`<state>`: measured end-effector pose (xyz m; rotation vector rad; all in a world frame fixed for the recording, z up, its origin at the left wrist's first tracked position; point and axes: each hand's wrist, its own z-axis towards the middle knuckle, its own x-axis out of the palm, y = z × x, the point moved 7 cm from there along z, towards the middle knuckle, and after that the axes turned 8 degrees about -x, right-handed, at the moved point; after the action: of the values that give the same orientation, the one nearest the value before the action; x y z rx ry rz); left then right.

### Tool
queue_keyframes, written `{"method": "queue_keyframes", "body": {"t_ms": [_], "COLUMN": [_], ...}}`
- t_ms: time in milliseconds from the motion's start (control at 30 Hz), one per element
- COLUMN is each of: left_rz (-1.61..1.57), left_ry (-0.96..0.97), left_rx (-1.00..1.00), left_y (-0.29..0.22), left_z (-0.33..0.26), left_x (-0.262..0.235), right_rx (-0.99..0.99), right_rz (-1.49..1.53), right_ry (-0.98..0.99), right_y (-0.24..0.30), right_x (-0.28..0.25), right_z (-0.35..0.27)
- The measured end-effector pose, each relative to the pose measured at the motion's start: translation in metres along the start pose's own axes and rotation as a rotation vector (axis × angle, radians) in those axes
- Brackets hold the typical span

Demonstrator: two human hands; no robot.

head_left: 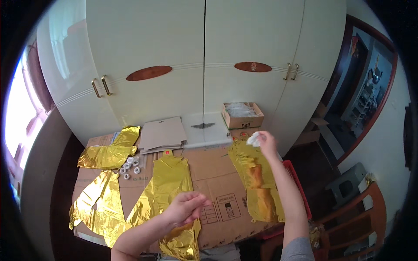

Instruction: Folding a gold foil balloon into a compact square shape.

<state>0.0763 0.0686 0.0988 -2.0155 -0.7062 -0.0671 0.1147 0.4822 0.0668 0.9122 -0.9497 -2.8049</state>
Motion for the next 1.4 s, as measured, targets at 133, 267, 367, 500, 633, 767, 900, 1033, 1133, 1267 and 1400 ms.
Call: {"method": "queue_keyframes", "body": {"t_ms": [133, 267, 367, 500, 633, 767, 900, 1033, 1133, 1267, 1400], "left_rz": [-0.180, -0.300, -0.409, -0.291, -0.247, 0.002, 0.368, 0.078, 0.079, -0.052, 0.082], "left_ry": [0.039, 0.049, 0.045, 0.237, 0.087, 0.041, -0.341, -0.384, -0.449, -0.529, -0.539], "left_rx": [0.239, 0.340, 0.339, 0.467, 0.440, 0.710, 1.076, 0.976, 1.131, 1.274, 0.902], "left_y": [-0.001, -0.006, 0.003, -0.006, -0.002, -0.013, -0.055, -0.036, 0.005, -0.003, -0.009], "left_z": [-0.011, -0.017, -0.017, -0.011, -0.003, -0.004, -0.053, -0.067, -0.086, -0.083, -0.088], "left_x": [-0.037, -0.070, -0.092, -0.075, -0.048, 0.009, 0.004, -0.008, 0.029, 0.006, 0.000], "right_rx": [0.103, 0.220, 0.307, 0.104, -0.142, -0.513, -0.369, -0.258, -0.181, -0.314, -0.107], "right_rz": [-0.051, -0.089, -0.205, -0.419, 0.156, 0.665, 1.091, 1.108, 1.127, 1.012, 1.226], "right_ry": [-0.144, -0.158, 0.092, 0.217, 0.169, 0.431, 0.430, 0.425, 0.586, 0.579, 0.606], "right_y": [-0.113, -0.138, -0.126, -0.109, 0.040, 0.278, 0.369, 0.399, 0.403, 0.429, 0.416], "right_x": [0.002, 0.039, 0.072, 0.053, 0.056, 0.044, 0.054, 0.050, 0.062, 0.043, 0.073], "right_z": [0.053, 0.066, 0.061, 0.063, 0.016, -0.089, -0.158, -0.168, -0.137, -0.181, -0.156]}}
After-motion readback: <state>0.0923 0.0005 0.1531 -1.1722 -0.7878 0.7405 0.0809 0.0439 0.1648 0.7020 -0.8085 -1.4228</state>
